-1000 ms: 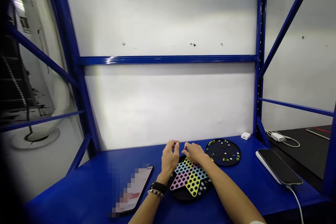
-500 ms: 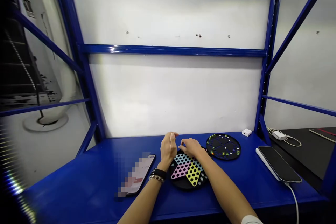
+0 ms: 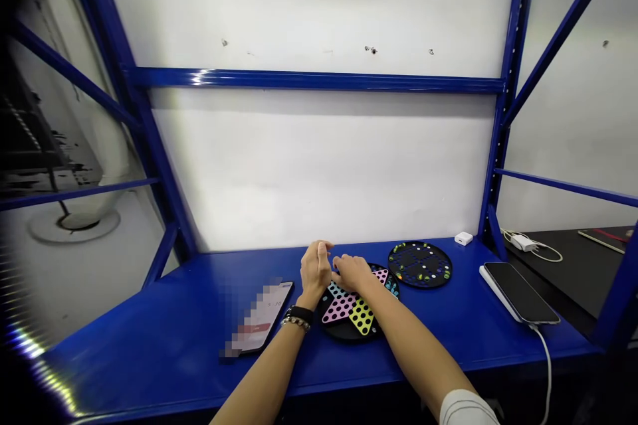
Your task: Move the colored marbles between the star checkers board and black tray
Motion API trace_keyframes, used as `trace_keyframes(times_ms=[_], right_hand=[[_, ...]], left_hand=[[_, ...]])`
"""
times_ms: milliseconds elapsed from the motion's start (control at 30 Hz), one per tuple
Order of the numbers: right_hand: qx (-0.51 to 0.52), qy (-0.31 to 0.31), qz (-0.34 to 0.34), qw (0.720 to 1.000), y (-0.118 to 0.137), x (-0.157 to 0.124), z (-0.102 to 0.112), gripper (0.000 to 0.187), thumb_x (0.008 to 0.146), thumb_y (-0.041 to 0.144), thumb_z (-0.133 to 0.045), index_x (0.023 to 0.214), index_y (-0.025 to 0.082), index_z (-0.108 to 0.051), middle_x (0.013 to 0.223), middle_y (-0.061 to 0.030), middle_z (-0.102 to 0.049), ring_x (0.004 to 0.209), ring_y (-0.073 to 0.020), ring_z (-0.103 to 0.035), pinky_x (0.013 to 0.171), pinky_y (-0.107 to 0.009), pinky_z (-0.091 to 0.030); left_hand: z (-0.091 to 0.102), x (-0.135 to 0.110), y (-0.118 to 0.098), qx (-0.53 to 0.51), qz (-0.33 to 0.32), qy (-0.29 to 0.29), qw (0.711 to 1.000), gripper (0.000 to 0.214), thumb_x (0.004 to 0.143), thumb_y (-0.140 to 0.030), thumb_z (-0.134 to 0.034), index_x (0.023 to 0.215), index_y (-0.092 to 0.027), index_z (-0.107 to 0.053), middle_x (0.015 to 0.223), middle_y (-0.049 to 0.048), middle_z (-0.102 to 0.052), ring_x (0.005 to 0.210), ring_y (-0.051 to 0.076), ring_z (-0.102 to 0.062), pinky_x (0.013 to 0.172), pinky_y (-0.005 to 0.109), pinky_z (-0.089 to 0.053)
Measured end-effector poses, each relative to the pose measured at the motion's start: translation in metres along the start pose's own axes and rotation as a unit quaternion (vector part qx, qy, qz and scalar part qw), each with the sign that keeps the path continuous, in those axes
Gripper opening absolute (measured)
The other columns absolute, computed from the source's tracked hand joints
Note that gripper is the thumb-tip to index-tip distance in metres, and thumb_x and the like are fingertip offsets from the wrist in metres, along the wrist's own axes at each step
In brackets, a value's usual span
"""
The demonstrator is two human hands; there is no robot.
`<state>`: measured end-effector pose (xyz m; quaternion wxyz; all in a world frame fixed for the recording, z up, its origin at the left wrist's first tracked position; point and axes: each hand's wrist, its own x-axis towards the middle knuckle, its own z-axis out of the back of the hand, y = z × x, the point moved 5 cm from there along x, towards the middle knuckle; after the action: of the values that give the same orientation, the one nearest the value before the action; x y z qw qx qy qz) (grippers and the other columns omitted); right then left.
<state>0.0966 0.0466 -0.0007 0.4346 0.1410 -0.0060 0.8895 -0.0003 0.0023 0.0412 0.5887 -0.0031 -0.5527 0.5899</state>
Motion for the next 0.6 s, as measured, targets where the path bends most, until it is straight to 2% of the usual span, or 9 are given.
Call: trace_keyframes(times_ms=[200,367,500,600], right_hand=[[0.033,0.006,0.017,0.999,0.0023,-0.0015,0.0,0.038,0.094,0.04,-0.048,0.126,0.021,-0.055,0.11,-0.0095,-0.061,0.083,-0.0219,-0.064,0.075,-0.032,-0.047],[0.059,-0.006,0.007,0.998,-0.0008,-0.0025,-0.0017,0.028,0.097,0.038,-0.046,0.117,0.022,-0.059,0.106,-0.0066,-0.061,0.084,-0.0185,-0.062,0.073,-0.028,-0.044],[0.06,-0.026,-0.012,0.998,-0.0027,-0.0031,-0.0005,0.025,0.098,0.038,-0.045,0.11,0.023,-0.061,0.106,-0.007,-0.064,0.084,-0.0195,-0.063,0.073,-0.029,-0.043],[0.066,-0.025,-0.03,0.997,-0.0054,-0.0027,-0.0001,0.023,0.097,0.038,-0.046,0.102,0.023,-0.064,0.098,-0.0057,-0.068,0.085,-0.0204,-0.063,0.072,-0.028,-0.041]], left_hand=[[-0.0012,0.0002,0.0016,-0.006,-0.004,0.005,1.0,0.041,0.099,-0.039,-0.025,0.084,-0.023,-0.06,0.088,0.0036,-0.067,0.082,0.019,-0.062,0.072,0.03,-0.045],[-0.0022,0.0,0.0042,-0.009,0.004,0.007,1.0,0.042,0.099,-0.039,-0.026,0.084,-0.023,-0.061,0.088,0.0032,-0.068,0.082,0.018,-0.063,0.071,0.029,-0.045],[-0.0032,-0.0001,0.0063,-0.013,0.012,0.014,1.0,0.043,0.099,-0.04,-0.026,0.083,-0.023,-0.061,0.087,0.0028,-0.069,0.081,0.019,-0.064,0.071,0.03,-0.044],[-0.004,-0.0002,0.0081,-0.011,0.022,0.021,0.999,0.043,0.099,-0.04,-0.026,0.081,-0.024,-0.062,0.086,0.0021,-0.07,0.081,0.019,-0.064,0.07,0.029,-0.043]])
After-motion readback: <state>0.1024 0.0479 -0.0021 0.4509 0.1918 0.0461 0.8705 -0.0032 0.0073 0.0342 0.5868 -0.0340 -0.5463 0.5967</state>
